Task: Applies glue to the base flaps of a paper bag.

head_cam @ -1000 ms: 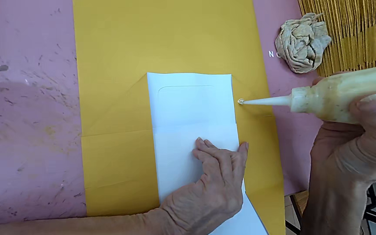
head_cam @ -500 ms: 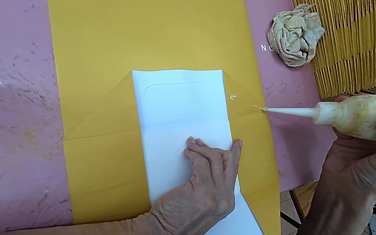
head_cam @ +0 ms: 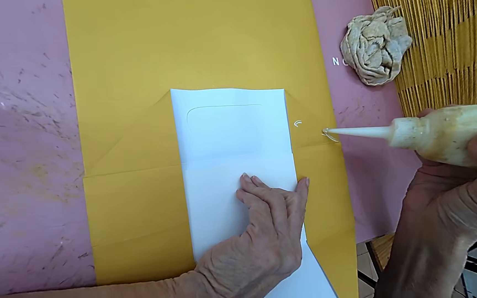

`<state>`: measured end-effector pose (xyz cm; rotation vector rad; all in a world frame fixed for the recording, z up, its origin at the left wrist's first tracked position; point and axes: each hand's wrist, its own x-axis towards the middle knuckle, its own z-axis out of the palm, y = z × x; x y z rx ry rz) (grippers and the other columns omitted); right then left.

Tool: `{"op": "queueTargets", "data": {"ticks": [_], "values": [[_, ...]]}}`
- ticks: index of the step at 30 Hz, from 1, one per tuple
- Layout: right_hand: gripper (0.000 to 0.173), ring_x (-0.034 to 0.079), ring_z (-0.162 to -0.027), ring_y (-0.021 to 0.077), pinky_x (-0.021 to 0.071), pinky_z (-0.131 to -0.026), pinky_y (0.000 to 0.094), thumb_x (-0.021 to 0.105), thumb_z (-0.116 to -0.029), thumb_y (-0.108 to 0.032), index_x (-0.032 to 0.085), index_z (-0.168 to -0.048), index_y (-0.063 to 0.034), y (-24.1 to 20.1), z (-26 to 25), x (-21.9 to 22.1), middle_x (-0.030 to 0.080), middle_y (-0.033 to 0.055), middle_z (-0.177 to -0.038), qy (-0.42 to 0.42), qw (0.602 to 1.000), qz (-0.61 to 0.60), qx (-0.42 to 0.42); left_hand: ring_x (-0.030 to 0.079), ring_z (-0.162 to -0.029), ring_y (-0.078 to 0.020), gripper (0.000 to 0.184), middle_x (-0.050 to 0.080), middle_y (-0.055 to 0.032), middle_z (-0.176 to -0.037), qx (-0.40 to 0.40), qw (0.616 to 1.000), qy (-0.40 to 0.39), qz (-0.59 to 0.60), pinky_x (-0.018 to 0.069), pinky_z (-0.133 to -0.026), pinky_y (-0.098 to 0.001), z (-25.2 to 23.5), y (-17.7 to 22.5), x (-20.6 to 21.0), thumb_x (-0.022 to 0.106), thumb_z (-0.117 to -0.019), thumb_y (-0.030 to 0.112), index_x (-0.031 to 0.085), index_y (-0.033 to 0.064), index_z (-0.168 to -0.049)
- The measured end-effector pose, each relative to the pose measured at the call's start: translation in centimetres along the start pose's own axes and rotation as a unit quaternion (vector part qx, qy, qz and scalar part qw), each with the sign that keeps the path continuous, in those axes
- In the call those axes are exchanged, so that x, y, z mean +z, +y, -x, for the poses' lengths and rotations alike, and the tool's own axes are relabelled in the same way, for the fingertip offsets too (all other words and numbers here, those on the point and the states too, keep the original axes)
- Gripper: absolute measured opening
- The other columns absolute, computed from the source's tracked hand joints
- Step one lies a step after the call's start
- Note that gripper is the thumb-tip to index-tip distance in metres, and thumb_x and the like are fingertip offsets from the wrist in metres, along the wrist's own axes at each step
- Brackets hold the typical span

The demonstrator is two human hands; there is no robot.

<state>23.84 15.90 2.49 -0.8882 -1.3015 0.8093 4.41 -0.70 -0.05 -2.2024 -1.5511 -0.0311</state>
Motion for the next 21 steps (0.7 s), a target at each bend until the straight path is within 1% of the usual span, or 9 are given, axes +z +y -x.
{"op": "queueTargets", "data": {"ticks": [3, 5, 7, 10, 15, 18, 21], "values": [[0.060, 0.073, -0.101, 0.0298, 0.0642, -0.086, 0.0467, 0.084, -0.0791, -0.012, 0.045, -0.125, -0.0098, 0.0, -0.2, 0.7, 0.069, 0.0100, -0.111, -0.020, 1.000, 0.001, 0.003, 0.063, -0.075, -0.0321, 0.048, 0.067, -0.0219, -0.091, -0.002, 1.000, 0.002, 0.006, 0.0444, -0.066, -0.0391, 0.0, 0.1, 0.0, 0.032, -0.0981, -0.015, 0.052, -0.0097, -0.142], [0.059, 0.073, -0.101, 0.0285, 0.0647, -0.085, 0.0444, 0.084, -0.0796, -0.013, 0.046, -0.124, -0.0102, 0.0, -0.3, 1.3, 0.070, 0.0089, -0.111, -0.033, 0.999, 0.002, 0.005, 0.064, -0.076, -0.0326, 0.048, 0.068, -0.0233, -0.094, 0.001, 1.000, -0.001, 0.007, 0.0458, -0.067, -0.0394, 0.0, 0.1, -0.1, 0.032, -0.0979, -0.015, 0.051, -0.0106, -0.142], [0.055, 0.074, -0.100, 0.0271, 0.0649, -0.085, 0.0431, 0.083, -0.0811, -0.012, 0.047, -0.123, -0.0109, 0.0, -0.4, 1.8, 0.070, 0.0079, -0.110, -0.044, 0.999, 0.001, 0.012, 0.066, -0.078, -0.0330, 0.048, 0.069, -0.0246, -0.097, 0.005, 1.000, -0.007, 0.000, 0.0470, -0.069, -0.0395, 0.0, 0.1, -0.2, 0.032, -0.0977, -0.015, 0.052, -0.0114, -0.141], [0.052, 0.074, -0.099, 0.0260, 0.0654, -0.083, 0.0417, 0.080, -0.0840, -0.013, 0.047, -0.124, -0.0115, 0.0, -0.7, 2.6, 0.070, 0.0070, -0.110, -0.066, 0.998, 0.006, 0.015, 0.066, -0.079, -0.0337, 0.047, 0.069, -0.0253, -0.099, 0.009, 1.000, -0.012, -0.002, 0.0478, -0.070, -0.0403, -0.1, 0.1, -0.2, 0.031, -0.0977, -0.015, 0.053, -0.0119, -0.139], [0.046, 0.075, -0.095, 0.0226, 0.0660, -0.080, 0.0385, 0.080, -0.0861, -0.013, 0.049, -0.121, -0.0131, -0.1, -0.8, 4.0, 0.071, 0.0039, -0.107, -0.077, 0.997, -0.001, 0.015, 0.066, -0.078, -0.0338, 0.048, 0.069, -0.0251, -0.097, 0.021, 1.000, -0.022, 0.001, 0.0485, -0.070, -0.0408, -0.1, 0.0, -0.4, 0.030, -0.0968, -0.017, 0.051, -0.0132, -0.140], [0.046, 0.075, -0.095, 0.0232, 0.0662, -0.080, 0.0387, 0.080, -0.0862, -0.013, 0.050, -0.122, -0.0126, -0.1, -0.9, 4.6, 0.071, 0.0045, -0.109, -0.085, 0.996, -0.006, 0.023, 0.066, -0.077, -0.0328, 0.049, 0.068, -0.0243, -0.097, 0.022, 0.999, -0.032, 0.000, 0.0486, -0.072, -0.0402, -0.2, 0.0, -0.5, 0.030, -0.0968, -0.017, 0.049, -0.0132, -0.142], [0.044, 0.075, -0.092, 0.0238, 0.0665, -0.078, 0.0388, 0.079, -0.0861, -0.011, 0.050, -0.120, -0.0107, 0.0, -1.1, 5.2, 0.071, 0.0060, -0.106, -0.091, 0.995, -0.020, 0.023, 0.067, -0.079, -0.0345, 0.050, 0.068, -0.0249, -0.096, 0.017, 0.999, -0.033, 0.003, 0.0498, -0.072, -0.0408, -0.2, 0.1, -0.6, 0.031, -0.0949, -0.019, 0.050, -0.0137, -0.141]]}}
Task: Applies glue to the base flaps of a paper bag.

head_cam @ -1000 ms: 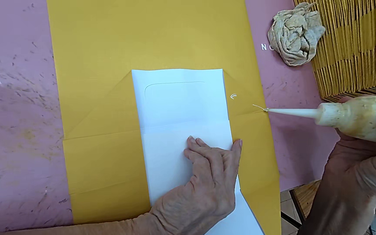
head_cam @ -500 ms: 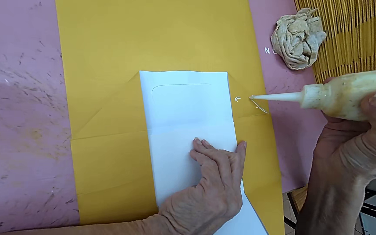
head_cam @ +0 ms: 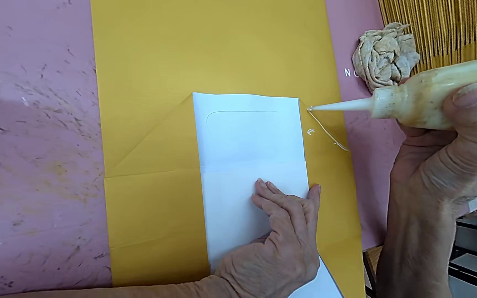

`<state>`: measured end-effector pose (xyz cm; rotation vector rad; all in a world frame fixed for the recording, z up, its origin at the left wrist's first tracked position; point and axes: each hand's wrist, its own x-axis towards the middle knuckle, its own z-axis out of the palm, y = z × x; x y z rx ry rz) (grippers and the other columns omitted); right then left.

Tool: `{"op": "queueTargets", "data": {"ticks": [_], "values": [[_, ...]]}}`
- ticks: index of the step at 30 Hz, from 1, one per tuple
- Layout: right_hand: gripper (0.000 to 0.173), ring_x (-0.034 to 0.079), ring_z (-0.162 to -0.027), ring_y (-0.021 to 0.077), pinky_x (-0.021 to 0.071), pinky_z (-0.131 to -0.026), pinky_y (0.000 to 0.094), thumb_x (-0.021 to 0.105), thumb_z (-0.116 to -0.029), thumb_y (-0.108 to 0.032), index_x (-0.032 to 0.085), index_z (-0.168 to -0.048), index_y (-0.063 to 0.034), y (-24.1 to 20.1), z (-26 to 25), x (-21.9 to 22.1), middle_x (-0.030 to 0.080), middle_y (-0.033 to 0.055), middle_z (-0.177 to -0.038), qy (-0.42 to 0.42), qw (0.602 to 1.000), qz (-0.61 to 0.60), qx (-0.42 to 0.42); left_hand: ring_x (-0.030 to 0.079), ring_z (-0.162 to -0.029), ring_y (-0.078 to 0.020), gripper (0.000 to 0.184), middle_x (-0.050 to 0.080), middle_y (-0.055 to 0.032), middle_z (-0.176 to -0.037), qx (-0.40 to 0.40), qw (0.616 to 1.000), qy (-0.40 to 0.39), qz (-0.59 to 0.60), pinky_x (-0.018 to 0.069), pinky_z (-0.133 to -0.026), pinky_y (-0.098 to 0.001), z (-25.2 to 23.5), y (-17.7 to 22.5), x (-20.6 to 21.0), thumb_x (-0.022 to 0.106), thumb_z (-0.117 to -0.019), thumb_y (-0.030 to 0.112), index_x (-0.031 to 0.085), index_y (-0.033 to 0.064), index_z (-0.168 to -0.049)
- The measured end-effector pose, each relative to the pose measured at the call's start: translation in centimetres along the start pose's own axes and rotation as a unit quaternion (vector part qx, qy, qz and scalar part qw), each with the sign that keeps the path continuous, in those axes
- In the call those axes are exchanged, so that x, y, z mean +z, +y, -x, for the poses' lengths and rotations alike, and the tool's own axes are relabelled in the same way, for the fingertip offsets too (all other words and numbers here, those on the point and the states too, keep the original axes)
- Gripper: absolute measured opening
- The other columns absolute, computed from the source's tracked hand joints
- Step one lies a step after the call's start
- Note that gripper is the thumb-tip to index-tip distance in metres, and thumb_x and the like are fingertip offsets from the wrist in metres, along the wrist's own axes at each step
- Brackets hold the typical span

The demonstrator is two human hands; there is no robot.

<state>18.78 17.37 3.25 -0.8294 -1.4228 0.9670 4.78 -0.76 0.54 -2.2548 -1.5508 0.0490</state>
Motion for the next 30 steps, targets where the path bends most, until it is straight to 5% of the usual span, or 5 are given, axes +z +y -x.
{"op": "queueTargets", "data": {"ticks": [25, 30], "values": [[0.031, 0.076, -0.083, 0.0165, 0.0673, -0.072, 0.0333, 0.071, -0.0904, -0.006, 0.050, -0.112, -0.0128, -0.2, -0.9, 6.1, 0.072, 0.0001, -0.097, -0.026, 0.999, -0.002, 0.042, 0.070, -0.081, -0.0334, 0.046, 0.071, -0.0252, -0.103, -0.005, 1.000, 0.003, 0.010, 0.0521, -0.073, -0.0393, -0.1, 0.1, -0.1, 0.035, -0.0964, -0.016, 0.054, -0.0137, -0.138], [0.038, 0.077, -0.082, 0.0247, 0.0680, -0.068, 0.0402, 0.076, -0.0821, -0.001, 0.049, -0.109, -0.0054, 0.1, -1.4, 8.0, 0.073, 0.0087, -0.091, -0.023, 0.999, -0.030, 0.017, 0.071, -0.085, -0.0327, 0.045, 0.072, -0.0244, -0.104, -0.016, 1.000, 0.003, 0.014, 0.0528, -0.074, -0.0387, -0.1, 0.2, -0.1, 0.038, -0.0952, -0.016, 0.056, -0.0132, -0.136]]}}
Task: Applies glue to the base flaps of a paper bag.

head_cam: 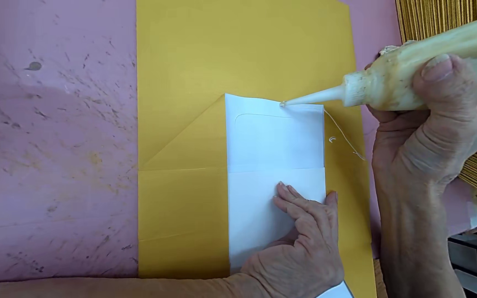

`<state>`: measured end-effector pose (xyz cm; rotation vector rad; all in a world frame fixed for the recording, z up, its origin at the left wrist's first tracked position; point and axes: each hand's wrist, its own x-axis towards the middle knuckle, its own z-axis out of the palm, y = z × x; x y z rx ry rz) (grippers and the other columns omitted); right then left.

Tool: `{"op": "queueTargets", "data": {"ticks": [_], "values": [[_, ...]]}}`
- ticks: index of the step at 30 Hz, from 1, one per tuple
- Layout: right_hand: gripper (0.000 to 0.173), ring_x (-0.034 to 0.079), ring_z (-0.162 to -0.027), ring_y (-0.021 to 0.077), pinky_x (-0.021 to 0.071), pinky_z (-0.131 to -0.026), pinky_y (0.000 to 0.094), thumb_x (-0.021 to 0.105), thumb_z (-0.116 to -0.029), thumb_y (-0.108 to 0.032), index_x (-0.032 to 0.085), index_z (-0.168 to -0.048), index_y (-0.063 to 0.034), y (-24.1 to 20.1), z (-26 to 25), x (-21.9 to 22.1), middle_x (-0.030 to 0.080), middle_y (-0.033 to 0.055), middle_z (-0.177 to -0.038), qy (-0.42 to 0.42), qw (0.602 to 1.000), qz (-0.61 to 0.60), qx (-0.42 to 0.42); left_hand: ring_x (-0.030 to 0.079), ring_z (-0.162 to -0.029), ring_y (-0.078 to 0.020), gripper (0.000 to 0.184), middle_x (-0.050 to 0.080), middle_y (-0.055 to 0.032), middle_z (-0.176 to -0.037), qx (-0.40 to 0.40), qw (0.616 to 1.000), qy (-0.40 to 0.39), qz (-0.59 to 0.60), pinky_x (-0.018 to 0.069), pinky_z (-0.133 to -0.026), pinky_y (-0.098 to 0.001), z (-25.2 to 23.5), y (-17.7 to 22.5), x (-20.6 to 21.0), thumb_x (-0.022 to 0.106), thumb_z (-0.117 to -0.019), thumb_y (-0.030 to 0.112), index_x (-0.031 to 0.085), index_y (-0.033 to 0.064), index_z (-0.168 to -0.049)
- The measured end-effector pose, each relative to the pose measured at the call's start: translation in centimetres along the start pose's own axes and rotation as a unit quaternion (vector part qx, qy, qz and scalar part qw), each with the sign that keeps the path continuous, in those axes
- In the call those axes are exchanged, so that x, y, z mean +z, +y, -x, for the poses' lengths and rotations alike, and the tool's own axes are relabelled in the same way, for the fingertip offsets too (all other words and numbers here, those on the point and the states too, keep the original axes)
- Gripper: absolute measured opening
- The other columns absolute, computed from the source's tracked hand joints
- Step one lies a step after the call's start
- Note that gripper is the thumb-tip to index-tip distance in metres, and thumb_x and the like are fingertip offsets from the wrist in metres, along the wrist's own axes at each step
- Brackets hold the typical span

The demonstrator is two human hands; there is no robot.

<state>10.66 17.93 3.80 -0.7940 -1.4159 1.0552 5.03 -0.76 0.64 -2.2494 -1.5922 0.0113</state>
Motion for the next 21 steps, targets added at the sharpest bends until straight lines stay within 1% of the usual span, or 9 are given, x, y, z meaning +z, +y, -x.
{"op": "queueTargets", "data": {"ticks": [4, 7, 8, 9, 12, 15, 17, 19, 21], "values": [[0.042, 0.076, -0.080, 0.0225, 0.0679, -0.068, 0.0395, 0.079, -0.0797, -0.003, 0.048, -0.109, -0.0059, 0.0, 0.0, 1.2, 0.072, 0.0065, -0.090, -0.015, 1.000, 0.000, 0.001, 0.071, -0.082, -0.0322, 0.042, 0.073, -0.0240, -0.105, -0.021, 1.000, 0.016, 0.013, 0.0519, -0.074, -0.0387, -0.2, 0.3, 0.2, 0.039, -0.0964, -0.013, 0.061, -0.0118, -0.132], [0.037, 0.076, -0.084, 0.0226, 0.0680, -0.072, 0.0380, 0.076, -0.0841, -0.003, 0.050, -0.110, -0.0068, -0.1, 0.3, 1.6, 0.072, 0.0063, -0.095, -0.047, 0.999, -0.001, 0.013, 0.073, -0.088, -0.0325, 0.040, 0.074, -0.0234, -0.108, -0.024, 0.999, -0.006, 0.041, 0.0521, -0.075, -0.0389, -0.2, 0.2, -0.3, 0.039, -0.0979, -0.010, 0.063, -0.0107, -0.130], [0.033, 0.076, -0.088, 0.0220, 0.0673, -0.076, 0.0361, 0.074, -0.0881, -0.004, 0.052, -0.112, -0.0082, -0.3, 0.7, 1.5, 0.072, 0.0054, -0.099, -0.065, 0.997, 0.002, 0.029, 0.074, -0.090, -0.0327, 0.040, 0.074, -0.0223, -0.108, -0.030, 0.998, -0.010, 0.058, 0.0523, -0.078, -0.0397, -0.2, 0.1, -0.4, 0.039, -0.0986, -0.009, 0.064, -0.0102, -0.129], [0.032, 0.076, -0.089, 0.0216, 0.0668, -0.077, 0.0347, 0.073, -0.0897, -0.005, 0.052, -0.113, -0.0092, -0.3, 0.8, 1.5, 0.072, 0.0049, -0.100, -0.075, 0.996, 0.004, 0.039, 0.073, -0.091, -0.0332, 0.040, 0.074, -0.0217, -0.108, -0.035, 0.997, -0.013, 0.072, 0.0522, -0.081, -0.0413, -0.3, 0.2, -0.4, 0.038, -0.0993, -0.008, 0.064, -0.0097, -0.130], [0.034, 0.076, -0.086, 0.0211, 0.0670, -0.073, 0.0340, 0.076, -0.0884, -0.008, 0.052, -0.113, -0.0102, -0.3, 0.8, 2.2, 0.073, 0.0047, -0.099, -0.084, 0.995, 0.007, 0.046, 0.073, -0.091, -0.0336, 0.041, 0.075, -0.0201, -0.105, -0.050, 0.996, -0.010, 0.069, 0.0517, -0.082, -0.0431, -0.5, 0.5, -0.3, 0.038, -0.0998, -0.008, 0.065, -0.0072, -0.129], [0.036, 0.076, -0.088, 0.0211, 0.0671, -0.075, 0.0342, 0.076, -0.0885, -0.007, 0.051, -0.114, -0.0100, -0.4, 0.9, 3.0, 0.072, 0.0049, -0.101, -0.095, 0.994, -0.003, 0.051, 0.073, -0.087, -0.0317, 0.039, 0.075, -0.0198, -0.102, -0.078, 0.995, 0.018, 0.053, 0.0514, -0.077, -0.0396, -0.5, 0.9, 0.1, 0.042, -0.0988, -0.008, 0.070, -0.0039, -0.126], [0.037, 0.076, -0.088, 0.0202, 0.0667, -0.075, 0.0335, 0.077, -0.0882, -0.009, 0.051, -0.114, -0.0108, -0.4, 1.0, 3.6, 0.072, 0.0041, -0.101, -0.104, 0.993, -0.008, 0.057, 0.073, -0.087, -0.0323, 0.039, 0.075, -0.0212, -0.103, -0.073, 0.996, 0.019, 0.049, 0.0514, -0.076, -0.0387, -0.4, 0.8, 0.0, 0.043, -0.0983, -0.008, 0.068, -0.0040, -0.128], [0.038, 0.076, -0.088, 0.0203, 0.0669, -0.075, 0.0337, 0.078, -0.0876, -0.010, 0.052, -0.114, -0.0111, -0.5, 1.0, 3.9, 0.072, 0.0038, -0.102, -0.109, 0.992, -0.008, 0.064, 0.073, -0.090, -0.0329, 0.040, 0.075, -0.0215, -0.105, -0.064, 0.997, 0.008, 0.046, 0.0525, -0.077, -0.0385, -0.4, 0.7, -0.1, 0.042, -0.0986, -0.008, 0.067, -0.0044, -0.129], [0.035, 0.076, -0.090, 0.0212, 0.0669, -0.076, 0.0350, 0.076, -0.0892, -0.010, 0.052, -0.115, -0.0107, -0.4, 0.9, 4.2, 0.072, 0.0043, -0.102, -0.115, 0.991, -0.011, 0.074, 0.073, -0.091, -0.0324, 0.040, 0.076, -0.0191, -0.104, -0.095, 0.994, 0.020, 0.056, 0.0514, -0.080, -0.0404, -0.6, 1.2, 0.1, 0.042, -0.0982, -0.007, 0.070, -0.0030, -0.125]]}}
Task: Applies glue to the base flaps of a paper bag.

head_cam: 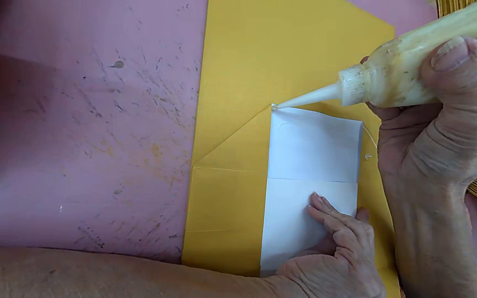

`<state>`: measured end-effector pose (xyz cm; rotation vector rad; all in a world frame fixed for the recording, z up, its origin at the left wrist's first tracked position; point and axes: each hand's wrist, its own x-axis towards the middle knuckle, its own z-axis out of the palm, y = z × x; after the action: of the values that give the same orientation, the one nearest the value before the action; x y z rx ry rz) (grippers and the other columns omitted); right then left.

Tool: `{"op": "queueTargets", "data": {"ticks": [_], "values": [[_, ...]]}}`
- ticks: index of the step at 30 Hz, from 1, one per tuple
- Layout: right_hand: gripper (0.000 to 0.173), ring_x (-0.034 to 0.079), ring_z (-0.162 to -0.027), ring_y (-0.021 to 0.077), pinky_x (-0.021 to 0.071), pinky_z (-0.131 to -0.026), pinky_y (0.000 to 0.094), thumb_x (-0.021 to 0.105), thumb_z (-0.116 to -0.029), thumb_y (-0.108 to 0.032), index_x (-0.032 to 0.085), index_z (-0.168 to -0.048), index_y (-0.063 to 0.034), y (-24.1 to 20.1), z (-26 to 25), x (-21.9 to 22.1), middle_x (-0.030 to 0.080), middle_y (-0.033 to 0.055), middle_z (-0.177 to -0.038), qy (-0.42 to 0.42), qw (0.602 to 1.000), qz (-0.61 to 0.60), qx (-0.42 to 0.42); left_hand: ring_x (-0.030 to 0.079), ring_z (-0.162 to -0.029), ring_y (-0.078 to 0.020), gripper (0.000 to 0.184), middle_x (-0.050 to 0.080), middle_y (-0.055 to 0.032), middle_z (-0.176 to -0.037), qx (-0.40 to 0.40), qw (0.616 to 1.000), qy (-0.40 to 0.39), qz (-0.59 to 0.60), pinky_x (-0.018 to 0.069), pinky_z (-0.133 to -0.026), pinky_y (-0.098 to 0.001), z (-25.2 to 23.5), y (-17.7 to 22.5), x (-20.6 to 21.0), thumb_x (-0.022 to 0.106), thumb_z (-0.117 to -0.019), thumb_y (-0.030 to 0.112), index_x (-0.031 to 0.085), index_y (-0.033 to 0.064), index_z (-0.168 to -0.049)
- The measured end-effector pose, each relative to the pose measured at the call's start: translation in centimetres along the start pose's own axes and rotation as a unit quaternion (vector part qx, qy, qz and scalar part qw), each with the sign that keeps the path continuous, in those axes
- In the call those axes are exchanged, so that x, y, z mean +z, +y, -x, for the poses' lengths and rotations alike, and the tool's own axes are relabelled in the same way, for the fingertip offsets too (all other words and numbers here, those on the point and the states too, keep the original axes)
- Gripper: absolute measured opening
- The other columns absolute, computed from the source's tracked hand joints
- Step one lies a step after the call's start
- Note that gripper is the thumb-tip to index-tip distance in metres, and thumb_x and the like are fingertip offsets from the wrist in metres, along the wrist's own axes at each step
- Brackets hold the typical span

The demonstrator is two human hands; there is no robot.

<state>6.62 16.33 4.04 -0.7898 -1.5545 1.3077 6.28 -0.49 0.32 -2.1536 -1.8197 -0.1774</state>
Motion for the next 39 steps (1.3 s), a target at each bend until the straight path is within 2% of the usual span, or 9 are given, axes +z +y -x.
{"op": "queueTargets", "data": {"ticks": [3, 7, 11, 17, 22, 24, 28, 34, 39], "values": [[0.033, 0.076, -0.084, 0.0248, 0.0681, -0.073, 0.0403, 0.076, -0.0871, -0.006, 0.053, -0.110, -0.0048, 0.3, -1.1, 0.4, 0.073, 0.0094, -0.093, 0.027, 0.999, -0.019, 0.006, 0.073, -0.093, -0.0334, 0.039, 0.076, -0.0203, -0.104, -0.011, 1.000, -0.005, 0.012, 0.0515, -0.082, -0.0422, -0.1, 0.3, 0.0, 0.041, -0.0986, -0.006, 0.070, -0.0047, -0.124], [0.015, 0.076, -0.081, 0.0204, 0.0672, -0.073, 0.0362, 0.064, -0.0983, -0.010, 0.054, -0.109, -0.0076, 0.2, -1.9, 0.3, 0.074, 0.0064, -0.091, 0.046, 0.997, -0.028, 0.064, 0.073, -0.098, -0.0344, 0.039, 0.074, -0.0225, -0.111, 0.028, 0.998, -0.059, 0.027, 0.0516, -0.084, -0.0404, -0.2, -0.6, -1.0, 0.041, -0.0995, -0.005, 0.065, -0.0068, -0.130], [0.013, 0.076, -0.082, 0.0201, 0.0673, -0.074, 0.0359, 0.061, -0.0999, -0.009, 0.053, -0.110, -0.0083, 0.5, -2.0, 0.4, 0.073, 0.0057, -0.091, 0.041, 0.996, -0.032, 0.073, 0.070, -0.104, -0.0426, 0.044, 0.068, -0.0292, -0.123, 0.071, 0.991, -0.101, 0.041, 0.0546, -0.082, -0.0449, -0.1, -0.7, -0.6, 0.032, -0.1047, 0.000, 0.051, -0.0084, -0.143], [0.018, 0.077, -0.083, 0.0208, 0.0677, -0.073, 0.0360, 0.065, -0.0969, -0.008, 0.053, -0.110, -0.0071, 0.7, -1.7, 0.8, 0.074, 0.0068, -0.092, 0.021, 0.997, -0.030, 0.066, 0.072, -0.101, -0.0350, 0.039, 0.073, -0.0223, -0.113, 0.025, 0.996, -0.077, 0.036, 0.0518, -0.087, -0.0402, -0.3, -0.7, -1.4, 0.041, -0.1000, -0.007, 0.063, -0.0079, -0.132], [0.026, 0.076, -0.088, 0.0224, 0.0666, -0.079, 0.0374, 0.071, -0.0937, -0.010, 0.055, -0.114, -0.0090, 0.2, -0.3, 0.9, 0.073, 0.0064, -0.099, -0.029, 0.996, -0.031, 0.077, 0.073, -0.102, -0.0368, 0.040, 0.073, -0.0245, -0.115, 0.043, 0.993, -0.099, 0.054, 0.0543, -0.084, -0.0383, -0.5, -0.9, -1.6, 0.041, -0.1002, -0.006, 0.061, -0.0096, -0.134], [0.029, 0.077, -0.083, 0.0253, 0.0681, -0.072, 0.0392, 0.074, -0.0887, -0.007, 0.055, -0.110, -0.0059, 0.3, -0.3, 1.6, 0.074, 0.0100, -0.094, -0.027, 0.998, -0.032, 0.051, 0.072, -0.104, -0.0361, 0.040, 0.073, -0.0230, -0.114, 0.034, 0.993, -0.096, 0.054, 0.0539, -0.086, -0.0383, -0.5, -0.8, -1.6, 0.042, -0.0995, -0.007, 0.063, -0.0073, -0.133], [0.029, 0.076, -0.090, 0.0239, 0.0663, -0.078, 0.0348, 0.073, -0.0925, -0.008, 0.056, -0.116, -0.0102, -0.7, 2.1, 0.8, 0.073, 0.0076, -0.104, -0.114, 0.991, -0.037, 0.055, 0.071, -0.105, -0.0392, 0.040, 0.072, -0.0249, -0.117, 0.046, 0.990, -0.121, 0.059, 0.0531, -0.088, -0.0419, -0.9, -0.9, -1.8, 0.041, -0.1001, -0.006, 0.061, -0.0085, -0.135], [0.036, 0.075, -0.095, 0.0240, 0.0659, -0.079, 0.0356, 0.076, -0.0893, -0.009, 0.053, -0.117, -0.0089, -0.8, 2.9, 2.1, 0.072, 0.0078, -0.106, -0.155, 0.988, -0.009, 0.017, 0.074, -0.102, -0.0305, 0.031, 0.075, -0.0195, -0.112, 0.031, 0.995, -0.064, 0.069, 0.0544, -0.082, -0.0401, -0.6, -0.9, -1.3, 0.049, -0.0961, -0.006, 0.072, -0.0073, -0.117], [0.036, 0.074, -0.093, 0.0173, 0.0651, -0.077, 0.0306, 0.079, -0.0879, -0.015, 0.056, -0.116, -0.0109, -1.2, 3.8, 3.4, 0.072, 0.0025, -0.102, -0.162, 0.987, 0.009, 0.019, 0.070, -0.112, -0.0349, 0.035, 0.069, -0.0232, -0.127, 0.081, 0.981, -0.128, 0.119, 0.0526, -0.087, -0.0437, -0.7, -1.9, -1.7, 0.044, -0.1003, -0.003, 0.065, -0.0104, -0.127]]}}
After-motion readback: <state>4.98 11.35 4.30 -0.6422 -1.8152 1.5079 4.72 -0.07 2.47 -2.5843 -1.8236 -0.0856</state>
